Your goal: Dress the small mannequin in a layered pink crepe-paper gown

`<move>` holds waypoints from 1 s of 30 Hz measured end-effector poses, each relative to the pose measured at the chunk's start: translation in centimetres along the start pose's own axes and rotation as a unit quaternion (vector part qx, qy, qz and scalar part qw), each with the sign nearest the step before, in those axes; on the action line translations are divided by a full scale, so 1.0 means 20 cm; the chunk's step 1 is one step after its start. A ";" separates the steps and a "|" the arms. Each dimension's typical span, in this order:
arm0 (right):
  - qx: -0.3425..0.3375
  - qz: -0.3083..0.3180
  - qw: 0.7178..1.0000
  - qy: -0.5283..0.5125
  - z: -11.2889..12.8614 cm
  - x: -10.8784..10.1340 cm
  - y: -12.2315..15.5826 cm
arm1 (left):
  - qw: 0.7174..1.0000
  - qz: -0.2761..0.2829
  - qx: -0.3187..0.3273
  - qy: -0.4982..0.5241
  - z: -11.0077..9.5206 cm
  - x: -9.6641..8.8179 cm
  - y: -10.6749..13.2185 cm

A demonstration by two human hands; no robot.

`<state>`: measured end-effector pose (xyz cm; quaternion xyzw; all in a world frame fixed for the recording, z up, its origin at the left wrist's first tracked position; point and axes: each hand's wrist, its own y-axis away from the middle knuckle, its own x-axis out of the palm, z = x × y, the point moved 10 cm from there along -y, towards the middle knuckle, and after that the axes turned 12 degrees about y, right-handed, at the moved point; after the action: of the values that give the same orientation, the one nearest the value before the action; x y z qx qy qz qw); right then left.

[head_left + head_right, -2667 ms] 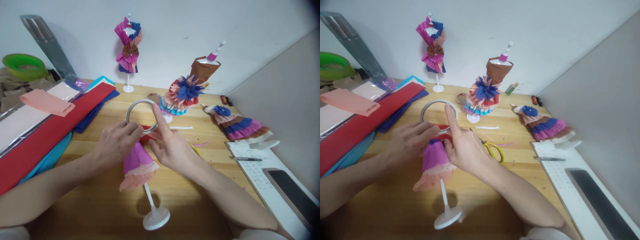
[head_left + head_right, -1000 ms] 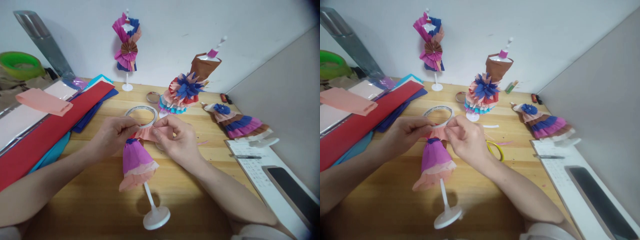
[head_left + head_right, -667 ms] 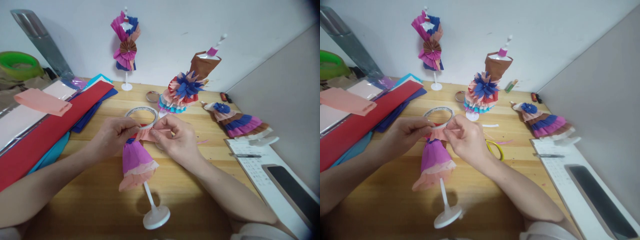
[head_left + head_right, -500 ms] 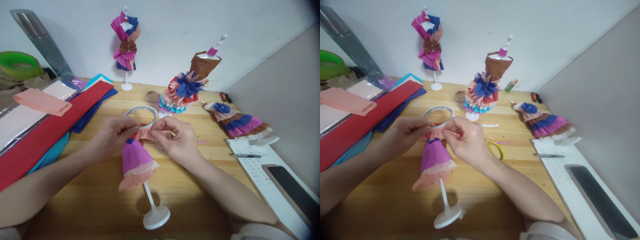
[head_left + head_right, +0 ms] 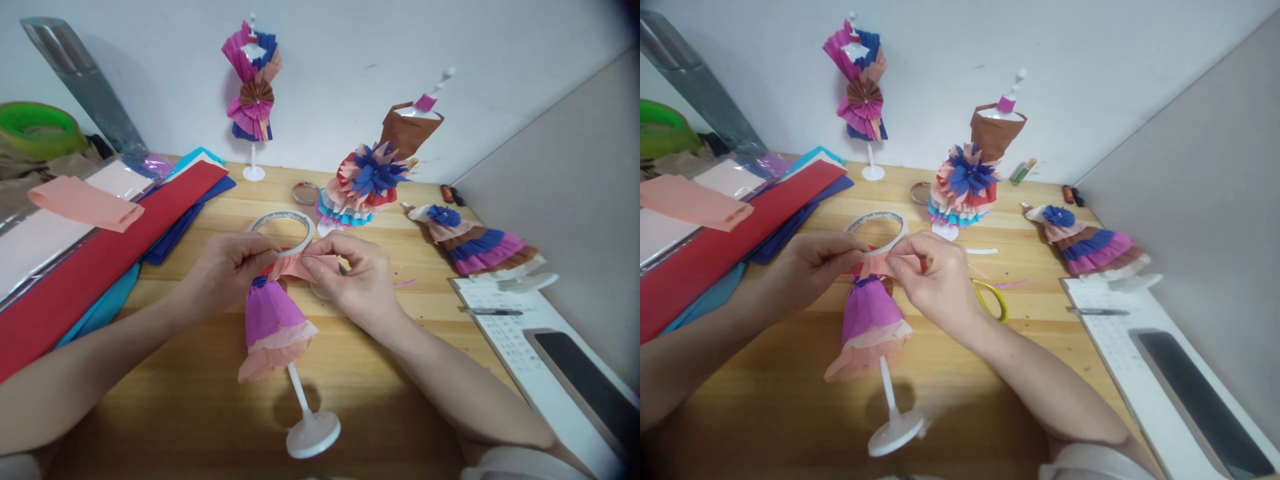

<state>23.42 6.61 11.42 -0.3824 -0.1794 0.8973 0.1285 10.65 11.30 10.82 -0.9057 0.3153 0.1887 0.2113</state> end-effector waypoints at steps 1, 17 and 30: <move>0.006 0.000 1.000 -0.006 -0.01 0.00 0.00 | 1.000 -0.001 -0.002 0.002 0.00 0.00 0.00; 0.077 0.025 0.993 -0.081 -0.07 0.05 0.01 | 0.999 0.008 -0.011 0.039 0.01 0.00 0.00; 0.056 0.061 0.995 -0.063 -0.07 0.06 0.00 | 0.996 0.081 0.027 -0.009 -0.02 0.04 0.00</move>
<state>23.59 7.40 9.69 -0.3271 -0.1127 0.9345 0.0834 11.42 10.62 10.82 -0.8692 0.3911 0.2053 0.2224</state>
